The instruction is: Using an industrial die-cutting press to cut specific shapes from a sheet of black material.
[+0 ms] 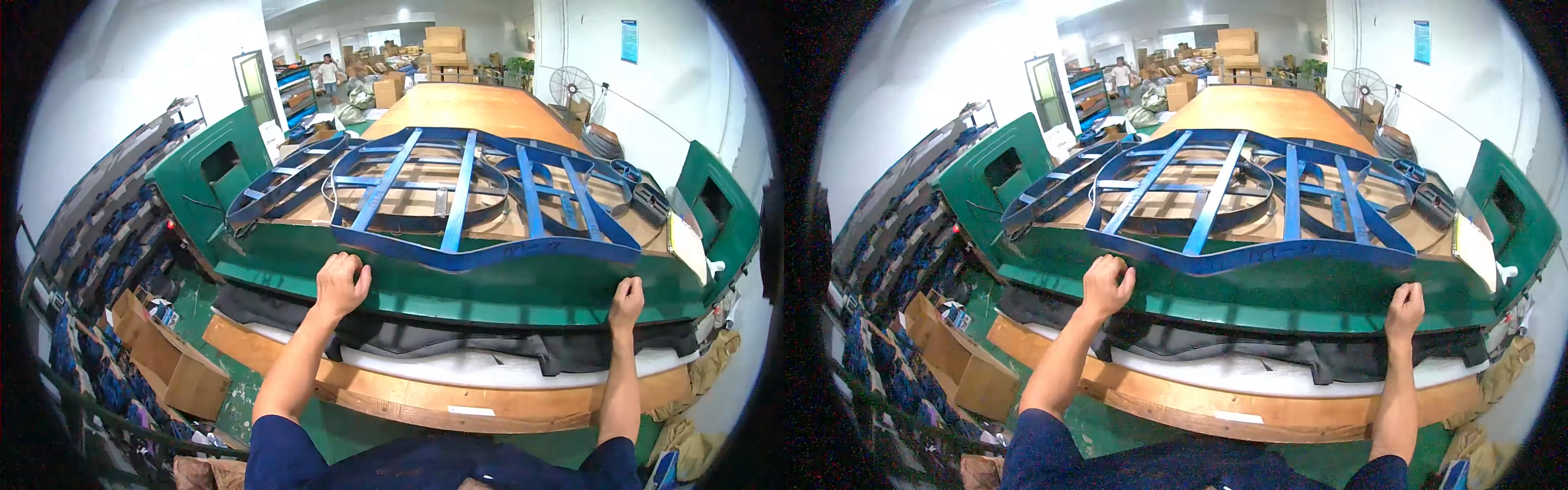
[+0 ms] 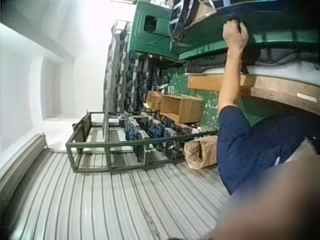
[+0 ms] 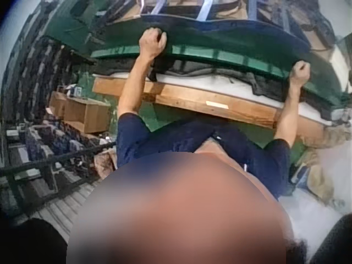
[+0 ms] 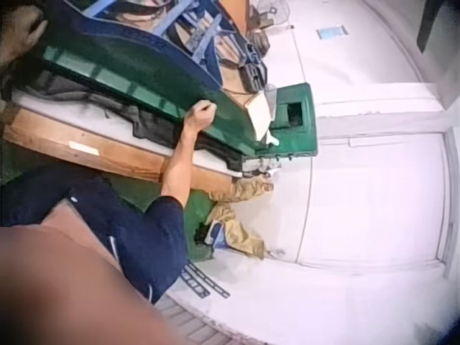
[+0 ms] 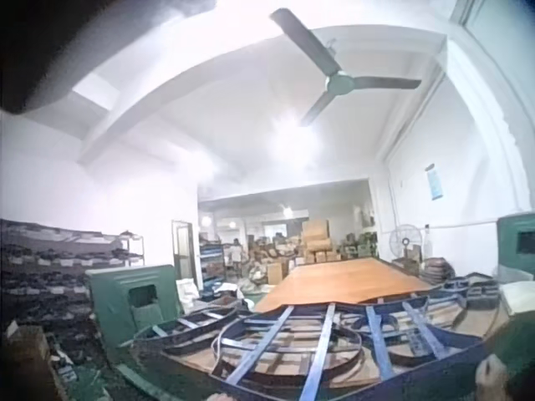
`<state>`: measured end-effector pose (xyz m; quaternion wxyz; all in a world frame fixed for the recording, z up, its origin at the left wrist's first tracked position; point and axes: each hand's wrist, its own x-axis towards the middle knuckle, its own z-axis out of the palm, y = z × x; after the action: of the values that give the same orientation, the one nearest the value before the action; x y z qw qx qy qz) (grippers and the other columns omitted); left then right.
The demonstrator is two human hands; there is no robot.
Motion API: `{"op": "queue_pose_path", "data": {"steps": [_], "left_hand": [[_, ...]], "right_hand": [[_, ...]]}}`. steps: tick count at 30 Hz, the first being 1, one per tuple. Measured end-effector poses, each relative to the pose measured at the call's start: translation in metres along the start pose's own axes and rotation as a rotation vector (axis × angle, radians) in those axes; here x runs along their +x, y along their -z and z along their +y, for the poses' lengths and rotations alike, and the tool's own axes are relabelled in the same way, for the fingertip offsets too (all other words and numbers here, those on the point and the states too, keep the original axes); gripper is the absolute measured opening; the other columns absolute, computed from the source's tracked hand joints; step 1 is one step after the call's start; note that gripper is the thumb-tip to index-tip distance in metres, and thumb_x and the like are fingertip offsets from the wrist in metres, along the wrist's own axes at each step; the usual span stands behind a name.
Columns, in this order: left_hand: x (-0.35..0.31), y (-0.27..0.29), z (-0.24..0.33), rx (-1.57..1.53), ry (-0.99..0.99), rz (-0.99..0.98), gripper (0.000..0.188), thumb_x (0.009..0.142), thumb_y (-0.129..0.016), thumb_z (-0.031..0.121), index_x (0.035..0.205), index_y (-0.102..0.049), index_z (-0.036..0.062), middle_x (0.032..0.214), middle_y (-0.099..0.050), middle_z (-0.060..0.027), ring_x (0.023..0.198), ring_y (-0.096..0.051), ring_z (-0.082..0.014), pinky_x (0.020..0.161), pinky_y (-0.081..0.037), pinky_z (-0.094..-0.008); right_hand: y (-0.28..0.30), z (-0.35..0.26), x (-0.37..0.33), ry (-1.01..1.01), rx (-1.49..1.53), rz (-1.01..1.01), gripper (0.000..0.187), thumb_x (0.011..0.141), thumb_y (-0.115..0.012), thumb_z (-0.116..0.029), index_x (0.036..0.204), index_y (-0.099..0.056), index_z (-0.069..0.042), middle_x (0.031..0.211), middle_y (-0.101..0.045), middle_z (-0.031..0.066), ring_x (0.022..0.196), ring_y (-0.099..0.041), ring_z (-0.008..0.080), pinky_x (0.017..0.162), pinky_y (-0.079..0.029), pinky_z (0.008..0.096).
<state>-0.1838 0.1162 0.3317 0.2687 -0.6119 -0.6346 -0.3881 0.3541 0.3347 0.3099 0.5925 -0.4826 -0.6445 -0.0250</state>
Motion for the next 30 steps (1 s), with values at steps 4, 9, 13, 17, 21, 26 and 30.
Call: {"op": "queue_pose_path", "data": {"steps": [4, 9, 13, 17, 21, 26, 30], "left_hand": [[-0.001, 0.008, 0.002, -0.042, 0.058, -0.088, 0.014, 0.080, -0.073, 0.013, 0.078, -0.060, 0.0063, 0.073, -0.059, -0.0113, 0.071, -0.059, -0.0339, 0.065, -0.049, -0.0437], [-0.014, 0.023, 0.006, -0.128, 0.062, -0.135, 0.013, 0.081, -0.073, 0.014, 0.084, -0.063, 0.0051, 0.083, -0.064, -0.0127, 0.081, -0.063, -0.0342, 0.072, -0.052, -0.0431], [-0.060, 0.053, 0.010, -0.207, 0.137, -0.165, 0.011, 0.082, -0.072, 0.012, 0.088, -0.066, 0.0050, 0.085, -0.068, -0.0118, 0.080, -0.065, -0.0332, 0.071, -0.052, -0.0431], [-0.132, 0.074, 0.020, -0.287, 0.235, -0.155, 0.009, 0.080, -0.073, 0.013, 0.077, -0.068, 0.0059, 0.074, -0.066, -0.0124, 0.069, -0.064, -0.0343, 0.063, -0.052, -0.0447], [-0.185, 0.087, 0.031, -0.189, 0.344, -0.167, 0.014, 0.078, -0.073, 0.017, 0.072, -0.067, 0.0062, 0.065, -0.062, -0.0106, 0.064, -0.062, -0.0325, 0.060, -0.048, -0.0440], [-0.186, 0.084, 0.037, -0.170, 0.361, -0.041, 0.015, 0.076, -0.073, 0.016, 0.066, -0.064, 0.0100, 0.062, -0.059, -0.0075, 0.061, -0.060, -0.0295, 0.057, -0.047, -0.0426], [-0.192, 0.081, 0.034, -0.192, 0.334, -0.043, 0.013, 0.076, -0.073, 0.016, 0.066, -0.066, 0.0096, 0.061, -0.060, -0.0073, 0.059, -0.061, -0.0287, 0.055, -0.048, -0.0409]], "right_hand": [[0.008, -0.003, 0.004, 0.004, 0.032, -0.021, 0.026, 0.099, -0.052, -0.014, 0.078, -0.046, 0.000, 0.067, -0.044, 0.0131, 0.060, -0.042, 0.0213, 0.058, -0.040, 0.0382], [0.032, -0.020, -0.001, -0.353, 0.305, -0.291, 0.031, 0.102, -0.053, -0.017, 0.075, -0.046, -0.003, 0.065, -0.043, 0.0008, 0.062, -0.041, 0.0097, 0.055, -0.036, 0.0298], [0.038, -0.069, -0.050, -0.060, 0.184, -0.376, 0.025, 0.098, -0.057, -0.011, 0.077, -0.051, 0.000, 0.065, -0.047, 0.0059, 0.063, -0.044, 0.0118, 0.057, -0.039, 0.0322], [0.049, -0.115, -0.115, -0.003, 0.188, -0.498, 0.015, 0.089, -0.062, -0.003, 0.075, -0.059, 0.001, 0.067, -0.057, 0.0110, 0.059, -0.053, 0.0192, 0.056, -0.042, 0.0338], [0.054, -0.160, -0.182, -0.077, 0.217, -0.620, 0.018, 0.088, -0.065, -0.004, 0.071, -0.058, 0.000, 0.068, -0.059, 0.0133, 0.059, -0.056, 0.0268, 0.057, -0.044, 0.0360], [0.036, -0.215, -0.216, 0.084, 0.106, -0.908, 0.018, 0.090, -0.067, -0.015, 0.077, -0.067, -0.002, 0.072, -0.065, 0.0141, 0.065, -0.064, 0.0290, 0.060, -0.051, 0.0397], [0.026, -0.217, -0.233, -0.057, 0.069, -0.933, 0.019, 0.090, -0.068, -0.019, 0.080, -0.070, -0.002, 0.077, -0.068, 0.0159, 0.068, -0.066, 0.0324, 0.063, -0.052, 0.0394]]}}
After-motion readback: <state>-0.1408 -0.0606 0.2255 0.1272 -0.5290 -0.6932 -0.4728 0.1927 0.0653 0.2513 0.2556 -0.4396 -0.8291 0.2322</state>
